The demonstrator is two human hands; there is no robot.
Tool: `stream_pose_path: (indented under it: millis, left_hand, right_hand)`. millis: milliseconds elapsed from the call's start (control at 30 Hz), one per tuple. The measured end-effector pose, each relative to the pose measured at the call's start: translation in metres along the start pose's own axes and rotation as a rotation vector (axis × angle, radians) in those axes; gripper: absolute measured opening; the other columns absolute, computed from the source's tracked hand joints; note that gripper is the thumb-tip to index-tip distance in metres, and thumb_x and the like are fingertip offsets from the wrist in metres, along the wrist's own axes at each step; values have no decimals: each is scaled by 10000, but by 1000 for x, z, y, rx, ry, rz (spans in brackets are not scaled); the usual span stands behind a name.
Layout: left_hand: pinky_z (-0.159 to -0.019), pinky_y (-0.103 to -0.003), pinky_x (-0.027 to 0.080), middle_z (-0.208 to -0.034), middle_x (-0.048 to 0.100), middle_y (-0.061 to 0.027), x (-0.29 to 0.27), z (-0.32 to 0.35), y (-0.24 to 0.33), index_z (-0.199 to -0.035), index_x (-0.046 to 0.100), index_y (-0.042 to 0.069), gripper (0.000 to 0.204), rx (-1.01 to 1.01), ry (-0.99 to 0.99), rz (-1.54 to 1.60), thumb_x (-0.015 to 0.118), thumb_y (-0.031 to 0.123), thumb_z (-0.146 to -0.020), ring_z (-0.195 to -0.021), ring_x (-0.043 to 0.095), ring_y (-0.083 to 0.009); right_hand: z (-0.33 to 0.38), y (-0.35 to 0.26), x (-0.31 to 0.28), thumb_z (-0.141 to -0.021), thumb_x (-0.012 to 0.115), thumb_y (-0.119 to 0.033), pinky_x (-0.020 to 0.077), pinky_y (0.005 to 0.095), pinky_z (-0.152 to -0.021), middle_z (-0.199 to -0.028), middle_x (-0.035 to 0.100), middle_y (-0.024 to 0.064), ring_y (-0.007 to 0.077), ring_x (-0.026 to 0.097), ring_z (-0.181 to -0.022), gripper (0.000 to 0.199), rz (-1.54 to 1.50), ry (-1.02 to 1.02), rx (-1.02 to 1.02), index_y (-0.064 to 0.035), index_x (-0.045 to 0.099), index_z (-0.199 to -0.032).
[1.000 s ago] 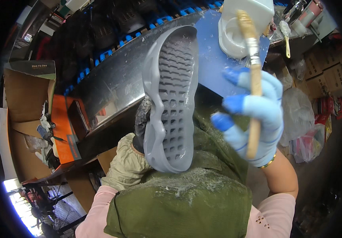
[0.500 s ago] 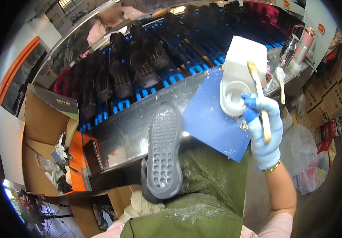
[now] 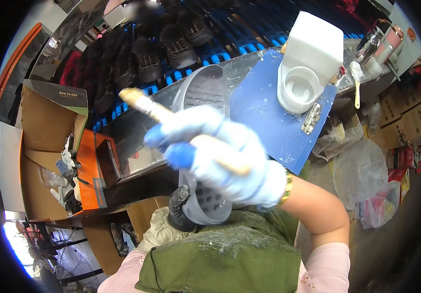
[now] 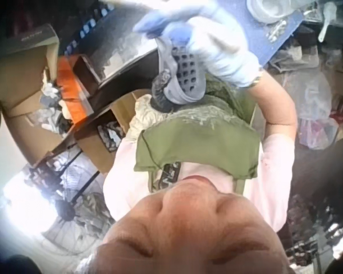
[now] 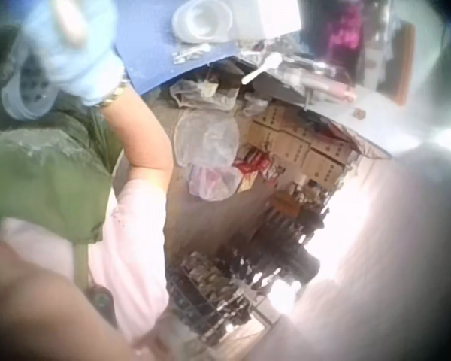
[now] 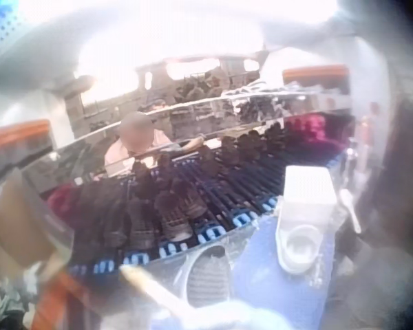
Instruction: The person holds a shoe sole and repeatedly brushes a white adhesive onto its textured surface. The person dips the brush into a small container to reload adhesive and continues applying it across the sole. The shoe is held in one hand while the other hand manipulates the brush.
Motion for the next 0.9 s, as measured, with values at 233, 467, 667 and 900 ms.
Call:
stream_pose_path:
  millis: [233,467,667,900]
  left_hand:
    - [-1086,-536,501,-1444,526,-227,-20,-17,-15,-1521,388,19,686,-55,-164,285,616,348,-965,-1271,581,-389]
    - [-1076,-575,515,-1454,519,-252,-19,2,25,-1520,392,16,615,29,-356,474,525,394,-1053,-1292,579,-398]
    - [-975,-661,553,-1441,496,-302,-22,24,23,-1529,363,20,746,120,-191,401,562,513,-1005,-1279,558,-502]
    - [-920,-617,593,-1364,535,-351,27,23,39,-1480,384,-56,716,152,-245,231,506,477,-1019,-1190,613,-507]
  right_hand:
    - [48,36,16,-959,704,-142,581,338,-852,-1079,748,109,228,735,-942,218,1,45,155,-64,686,-1161]
    - [70,-37,-45,-1028,597,-437,589,479,-925,-1151,703,273,359,705,-1068,338,232,424,-94,-115,546,-1119]
    - [-4,-55,-151,-1080,543,-279,581,373,-920,-1117,711,199,241,716,-1005,348,403,617,-238,12,569,-1268]
    - [-50,-3,-328,-1040,610,-346,570,280,-840,-1060,729,96,143,701,-890,309,526,685,150,-92,669,-1207]
Point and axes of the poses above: each hand's wrist, its own z-axis away from the middle knuckle, its own x-axis out of the palm, y = z × x, the point moved 5 cm from there along -z, towards the middle knuckle
